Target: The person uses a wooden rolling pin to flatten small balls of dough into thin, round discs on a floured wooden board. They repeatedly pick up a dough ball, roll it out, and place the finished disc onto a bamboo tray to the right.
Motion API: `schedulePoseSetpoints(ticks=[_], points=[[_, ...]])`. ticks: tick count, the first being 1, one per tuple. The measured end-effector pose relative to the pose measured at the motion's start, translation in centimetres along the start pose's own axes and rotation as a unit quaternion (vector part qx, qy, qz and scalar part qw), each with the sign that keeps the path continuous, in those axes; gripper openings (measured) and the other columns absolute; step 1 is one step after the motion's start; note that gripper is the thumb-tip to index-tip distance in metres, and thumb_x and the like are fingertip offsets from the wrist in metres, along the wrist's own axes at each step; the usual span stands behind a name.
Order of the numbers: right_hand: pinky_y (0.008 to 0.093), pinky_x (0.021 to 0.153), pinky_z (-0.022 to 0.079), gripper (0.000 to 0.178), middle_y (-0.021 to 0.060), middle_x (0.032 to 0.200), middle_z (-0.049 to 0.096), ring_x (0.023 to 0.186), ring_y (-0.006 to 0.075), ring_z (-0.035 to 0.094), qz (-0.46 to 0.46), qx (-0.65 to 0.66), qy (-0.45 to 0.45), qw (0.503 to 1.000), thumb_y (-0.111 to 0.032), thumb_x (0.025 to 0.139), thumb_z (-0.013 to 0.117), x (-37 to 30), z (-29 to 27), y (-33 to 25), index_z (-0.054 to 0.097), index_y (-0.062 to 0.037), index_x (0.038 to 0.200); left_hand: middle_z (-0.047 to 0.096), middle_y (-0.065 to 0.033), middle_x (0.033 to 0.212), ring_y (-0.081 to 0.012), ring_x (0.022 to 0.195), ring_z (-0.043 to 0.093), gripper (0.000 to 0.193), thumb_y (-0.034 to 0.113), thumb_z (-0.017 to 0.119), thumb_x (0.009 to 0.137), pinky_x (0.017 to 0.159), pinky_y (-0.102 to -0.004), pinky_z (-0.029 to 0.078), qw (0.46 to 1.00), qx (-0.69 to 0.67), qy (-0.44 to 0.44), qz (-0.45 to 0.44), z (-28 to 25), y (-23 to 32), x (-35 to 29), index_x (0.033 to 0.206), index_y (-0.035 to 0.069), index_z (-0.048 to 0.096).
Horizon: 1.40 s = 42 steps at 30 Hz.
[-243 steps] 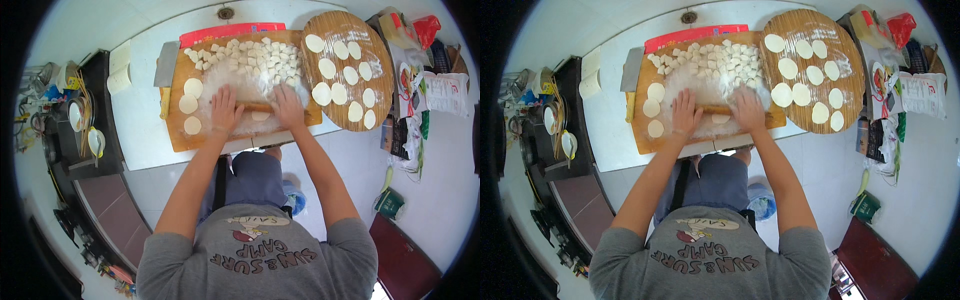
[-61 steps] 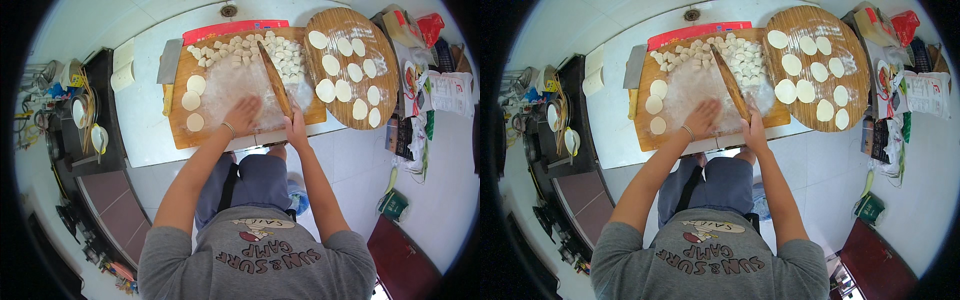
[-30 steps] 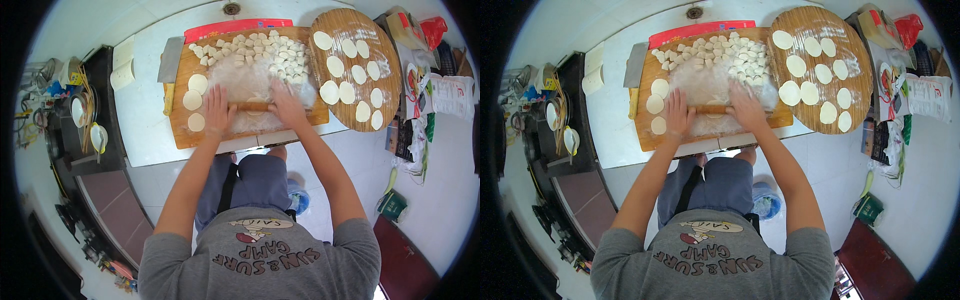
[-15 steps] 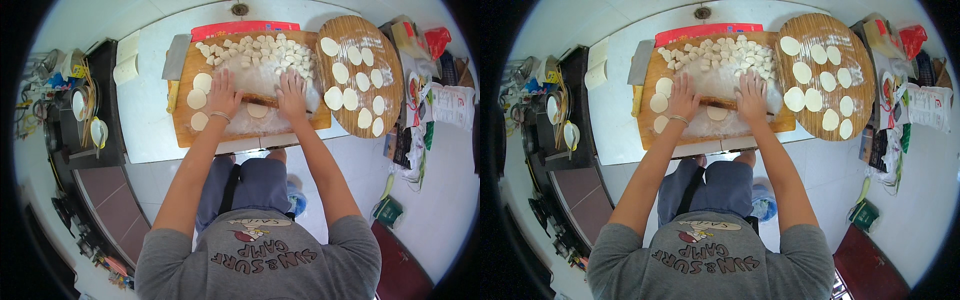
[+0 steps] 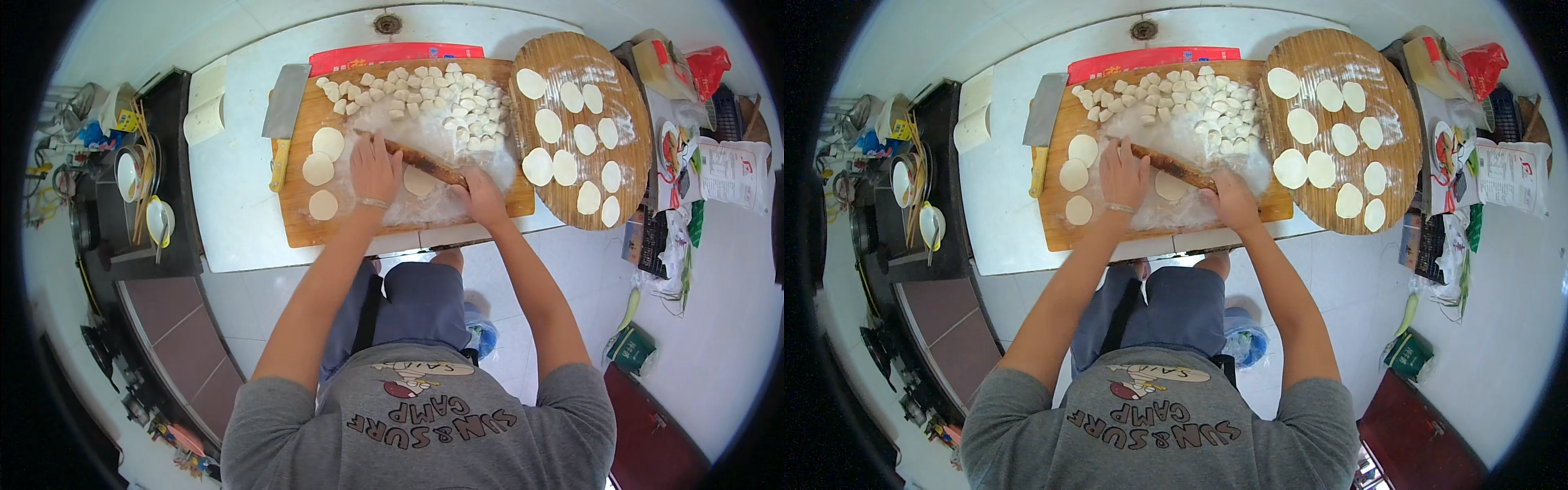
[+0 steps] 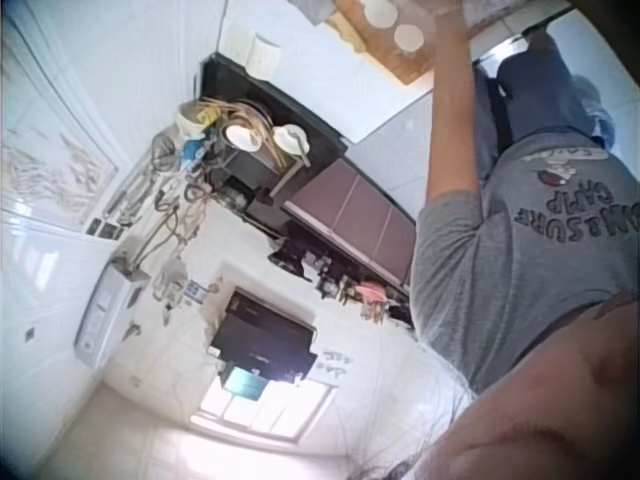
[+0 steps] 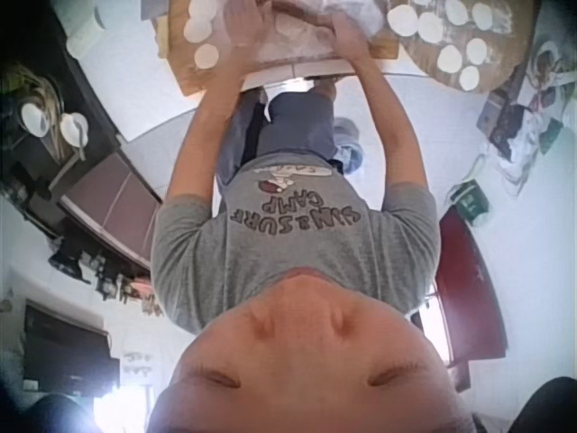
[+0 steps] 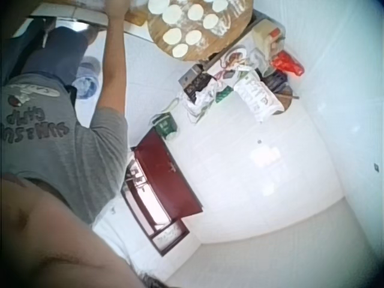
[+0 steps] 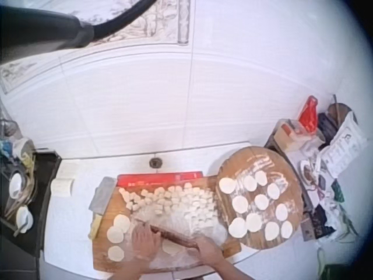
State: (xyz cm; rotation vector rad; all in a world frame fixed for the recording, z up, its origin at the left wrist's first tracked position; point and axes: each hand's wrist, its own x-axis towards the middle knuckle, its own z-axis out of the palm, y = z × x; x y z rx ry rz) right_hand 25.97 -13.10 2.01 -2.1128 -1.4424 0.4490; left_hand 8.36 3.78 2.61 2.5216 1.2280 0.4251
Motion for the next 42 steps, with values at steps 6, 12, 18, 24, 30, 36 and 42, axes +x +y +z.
schedulePoseSetpoints(ticks=[6,12,18,24,30,36,42], points=[[0.0457,0.077,0.047,0.028,0.0171,0.101,0.059,0.093,0.0391,0.058,0.076,0.089,0.056,0.992,-0.027,0.091,0.062,-1.6,-1.6,-0.3,0.058,-0.0045,0.107,0.048,-0.0177,0.129,-0.0352,0.113,0.048,0.066,0.037,0.063,0.084,0.098,-0.0470,0.037,0.995,-0.028,-0.097,0.027,2.9,4.1,-4.2,0.136,0.001,0.045],[0.0447,0.078,0.048,0.029,0.0169,0.099,0.058,0.094,0.0388,0.058,0.097,0.047,0.069,0.992,-0.026,0.090,0.062,-3.2,-2.9,1.2,0.058,-0.0049,0.109,0.033,-0.0171,0.151,-0.0380,0.136,0.032,0.074,0.040,0.063,0.083,0.112,-0.0483,0.025,0.929,-0.033,-0.158,0.332,2.9,1.3,-4.6,0.142,0.002,0.039],[0.0449,0.085,0.047,0.039,0.0139,0.102,0.059,0.100,0.0363,0.057,-0.043,-0.077,-0.024,0.996,-0.030,0.083,0.067,-3.7,-2.7,2.2,0.057,-0.0059,0.112,0.024,-0.0202,0.155,-0.0418,0.142,0.022,0.071,0.035,0.056,0.089,0.115,-0.0538,0.016,0.980,-0.065,-0.066,0.176,-1.1,-3.7,-6.7,0.147,0.004,0.032],[0.0475,0.108,0.032,0.060,0.0157,0.133,0.051,0.125,0.0342,0.045,-0.085,-0.172,-0.100,0.976,-0.035,0.083,0.065,2.0,-0.2,-1.4,0.049,-0.0063,0.132,0.020,-0.0207,0.157,-0.0418,0.143,0.020,0.071,0.039,0.050,0.092,0.115,-0.0544,0.014,0.997,0.012,-0.030,0.063,0.5,-5.4,-5.2,0.150,0.005,0.027],[0.0549,0.113,0.023,0.067,0.0177,0.145,0.040,0.135,0.0335,0.035,-0.053,-0.211,0.034,0.975,-0.036,0.083,0.064,0.5,0.6,0.4,0.043,-0.0069,0.139,0.018,-0.0138,0.159,-0.0361,0.145,0.017,0.070,0.043,0.047,0.094,0.117,-0.0533,0.013,0.992,0.049,-0.085,0.082,-0.4,-3.7,-2.1,0.151,0.009,0.025],[0.0490,0.093,0.042,0.039,0.0133,0.106,0.059,0.104,0.0337,0.056,-0.053,-0.138,-0.089,0.985,-0.026,0.082,0.066,-2.7,1.0,0.8,0.057,-0.0076,0.115,0.013,-0.0205,0.158,-0.0420,0.145,0.011,0.073,0.043,0.047,0.095,0.115,-0.0585,0.009,0.989,0.132,-0.059,0.019,-0.2,-3.4,-4.2,0.152,0.005,0.021],[0.0442,0.072,0.049,0.030,0.0154,0.094,0.058,0.087,0.0372,0.059,0.021,-0.023,0.096,0.995,-0.023,0.087,0.064,-1.4,-1.1,-0.4,0.058,-0.0043,0.109,0.012,-0.0259,0.157,-0.0459,0.144,0.009,0.084,0.048,0.051,0.091,0.115,-0.0593,0.008,0.994,-0.014,-0.094,-0.052,3.5,5.4,-5.8,0.150,-0.003,0.019]])
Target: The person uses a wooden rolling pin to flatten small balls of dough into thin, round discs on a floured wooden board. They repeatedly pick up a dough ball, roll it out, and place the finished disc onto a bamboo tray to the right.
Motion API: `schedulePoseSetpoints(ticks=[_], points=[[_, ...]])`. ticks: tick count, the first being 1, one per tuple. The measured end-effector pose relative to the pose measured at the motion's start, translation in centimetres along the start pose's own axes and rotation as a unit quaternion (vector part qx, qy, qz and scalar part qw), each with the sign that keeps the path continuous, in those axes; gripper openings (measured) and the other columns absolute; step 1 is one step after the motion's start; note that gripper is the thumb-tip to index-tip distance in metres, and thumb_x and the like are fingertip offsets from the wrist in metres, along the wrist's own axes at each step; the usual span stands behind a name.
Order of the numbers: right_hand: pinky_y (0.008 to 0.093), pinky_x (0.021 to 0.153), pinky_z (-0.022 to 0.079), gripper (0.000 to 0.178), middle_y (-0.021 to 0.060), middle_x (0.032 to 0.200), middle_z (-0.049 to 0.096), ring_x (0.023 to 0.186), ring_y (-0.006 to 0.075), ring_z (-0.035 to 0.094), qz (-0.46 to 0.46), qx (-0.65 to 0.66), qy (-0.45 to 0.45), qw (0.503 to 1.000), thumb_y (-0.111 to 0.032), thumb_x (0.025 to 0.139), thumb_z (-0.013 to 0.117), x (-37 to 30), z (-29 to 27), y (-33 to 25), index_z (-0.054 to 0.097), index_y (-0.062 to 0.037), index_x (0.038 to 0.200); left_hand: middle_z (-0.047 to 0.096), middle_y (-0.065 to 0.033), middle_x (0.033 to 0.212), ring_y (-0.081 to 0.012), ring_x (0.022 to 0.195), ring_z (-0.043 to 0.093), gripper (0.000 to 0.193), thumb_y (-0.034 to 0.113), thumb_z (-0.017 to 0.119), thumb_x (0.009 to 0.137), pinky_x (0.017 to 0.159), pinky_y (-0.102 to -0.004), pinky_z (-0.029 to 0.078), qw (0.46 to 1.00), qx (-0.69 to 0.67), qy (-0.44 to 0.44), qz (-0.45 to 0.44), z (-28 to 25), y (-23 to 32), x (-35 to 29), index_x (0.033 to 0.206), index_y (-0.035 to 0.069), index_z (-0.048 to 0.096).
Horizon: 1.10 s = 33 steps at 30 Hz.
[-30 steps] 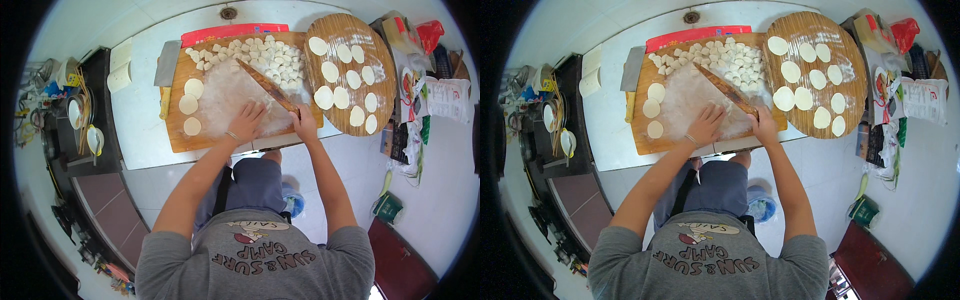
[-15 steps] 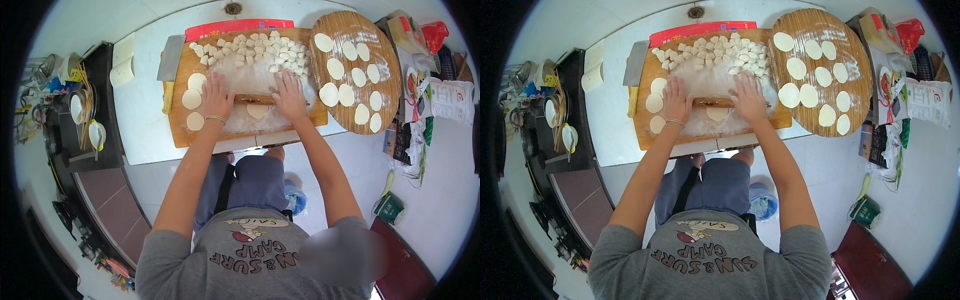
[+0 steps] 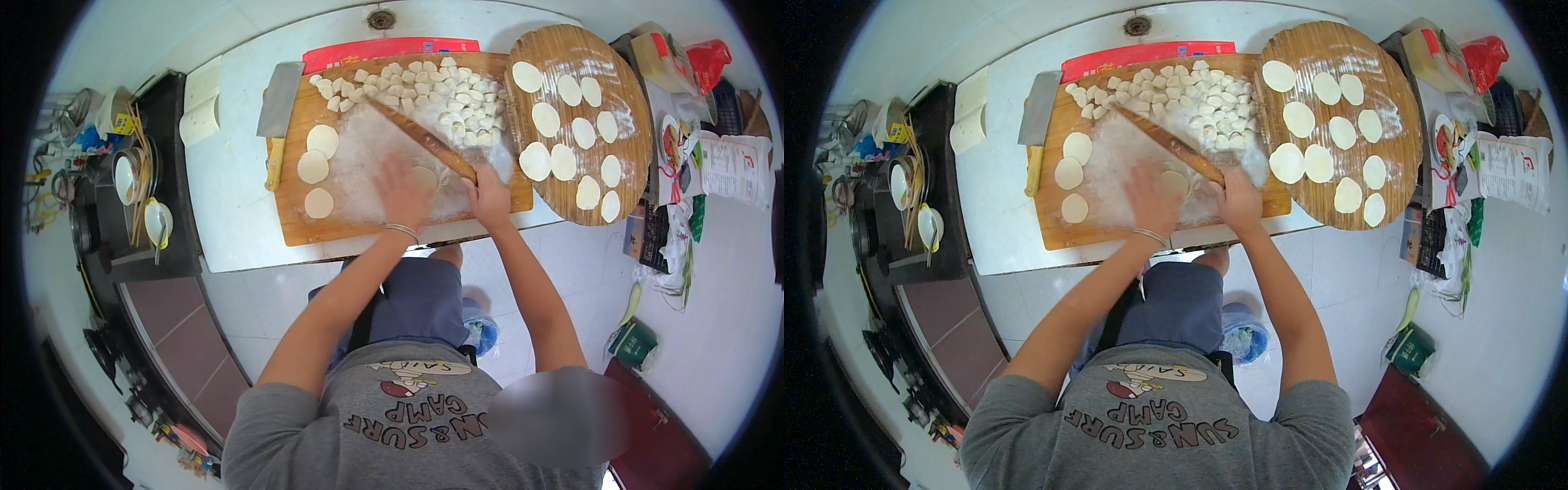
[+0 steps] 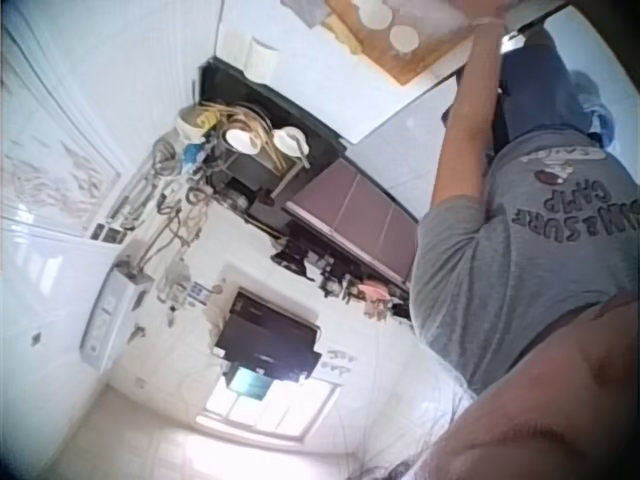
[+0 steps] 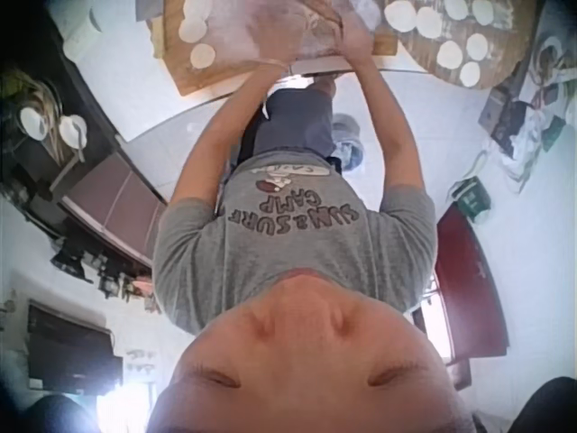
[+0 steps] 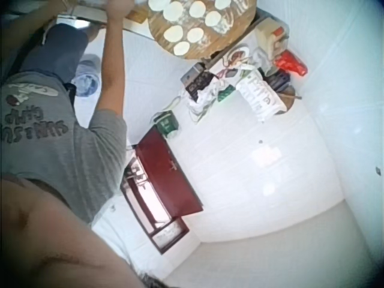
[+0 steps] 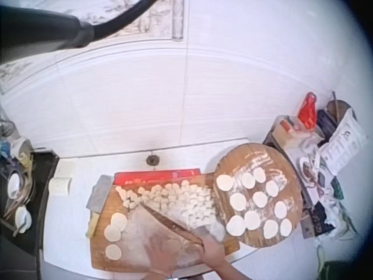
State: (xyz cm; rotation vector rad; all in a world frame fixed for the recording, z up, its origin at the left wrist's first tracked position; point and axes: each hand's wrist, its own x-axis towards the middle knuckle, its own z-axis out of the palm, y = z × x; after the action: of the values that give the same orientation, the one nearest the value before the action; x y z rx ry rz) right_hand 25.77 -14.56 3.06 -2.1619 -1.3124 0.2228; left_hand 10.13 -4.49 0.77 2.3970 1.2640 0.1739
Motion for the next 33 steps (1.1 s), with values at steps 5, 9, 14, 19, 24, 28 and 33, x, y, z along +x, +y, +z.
schedulePoseSetpoints(ticks=[5,9,14,19,24,28,33], points=[[0.0445,0.069,0.049,0.030,0.0161,0.094,0.058,0.085,0.0382,0.059,0.041,0.006,0.034,0.999,-0.022,0.088,0.063,-0.3,-1.0,0.6,0.058,-0.0030,0.110,0.015,-0.0251,0.156,-0.0419,0.145,0.013,0.085,0.048,0.055,0.088,0.116,-0.0544,0.010,0.985,0.012,-0.049,0.167,3.1,0.6,0.0,0.148,-0.004,0.023],[0.0449,0.072,0.049,0.030,0.0155,0.095,0.059,0.086,0.0378,0.060,0.025,-0.015,0.007,1.000,-0.021,0.087,0.065,-1.1,-2.2,2.6,0.058,-0.0035,0.111,0.020,-0.0240,0.155,-0.0385,0.146,0.014,0.083,0.046,0.056,0.087,0.118,-0.0491,0.011,0.884,0.011,-0.197,0.423,-0.6,-5.1,4.1,0.147,-0.002,0.026],[0.0422,0.080,0.050,0.032,0.0155,0.102,0.060,0.094,0.0355,0.060,-0.044,-0.082,-0.121,0.988,-0.020,0.083,0.066,-1.5,-2.5,3.2,0.058,-0.0057,0.111,0.019,-0.0215,0.157,-0.0396,0.145,0.015,0.080,0.044,0.054,0.088,0.117,-0.0505,0.012,0.947,0.023,-0.070,0.312,-4.4,-9.5,2.1,0.149,0.000,0.025],[0.0479,0.102,0.038,0.044,0.0132,0.127,0.056,0.119,0.0332,0.051,-0.206,-0.136,-0.142,0.959,-0.027,0.083,0.065,-0.8,0.9,1.6,0.055,-0.0075,0.122,0.019,-0.0196,0.157,-0.0430,0.143,0.018,0.075,0.041,0.050,0.092,0.116,-0.0540,0.013,0.993,0.011,0.005,0.115,-2.2,-10.8,-2.9,0.151,0.003,0.023],[0.0507,0.111,0.027,0.056,0.0173,0.142,0.042,0.132,0.0354,0.038,-0.092,-0.154,-0.034,0.983,-0.030,0.088,0.058,5.8,1.8,-1.1,0.044,-0.0088,0.138,0.022,-0.0186,0.157,-0.0399,0.143,0.020,0.074,0.042,0.048,0.093,0.116,-0.0523,0.014,0.993,0.068,0.035,0.092,-3.8,-8.7,6.1,0.150,0.002,0.024],[0.0559,0.114,0.019,0.066,0.0191,0.151,0.031,0.139,0.0393,0.028,-0.073,-0.177,-0.057,0.980,-0.032,0.088,0.056,1.0,1.9,0.4,0.035,-0.0118,0.147,0.025,-0.0169,0.156,-0.0384,0.143,0.021,0.072,0.044,0.049,0.093,0.116,-0.0510,0.016,0.987,0.061,0.001,0.145,-3.5,-9.5,1.4,0.149,0.004,0.027],[0.0588,0.113,0.018,0.069,0.0176,0.154,0.027,0.141,0.0398,0.025,-0.132,-0.147,-0.097,0.975,-0.034,0.087,0.056,-0.8,1.1,-1.7,0.033,-0.0132,0.149,0.023,-0.0168,0.157,-0.0380,0.144,0.020,0.071,0.044,0.048,0.094,0.116,-0.0518,0.015,0.989,0.051,-0.021,0.137,-3.9,-10.7,-1.7,0.150,0.006,0.027]])
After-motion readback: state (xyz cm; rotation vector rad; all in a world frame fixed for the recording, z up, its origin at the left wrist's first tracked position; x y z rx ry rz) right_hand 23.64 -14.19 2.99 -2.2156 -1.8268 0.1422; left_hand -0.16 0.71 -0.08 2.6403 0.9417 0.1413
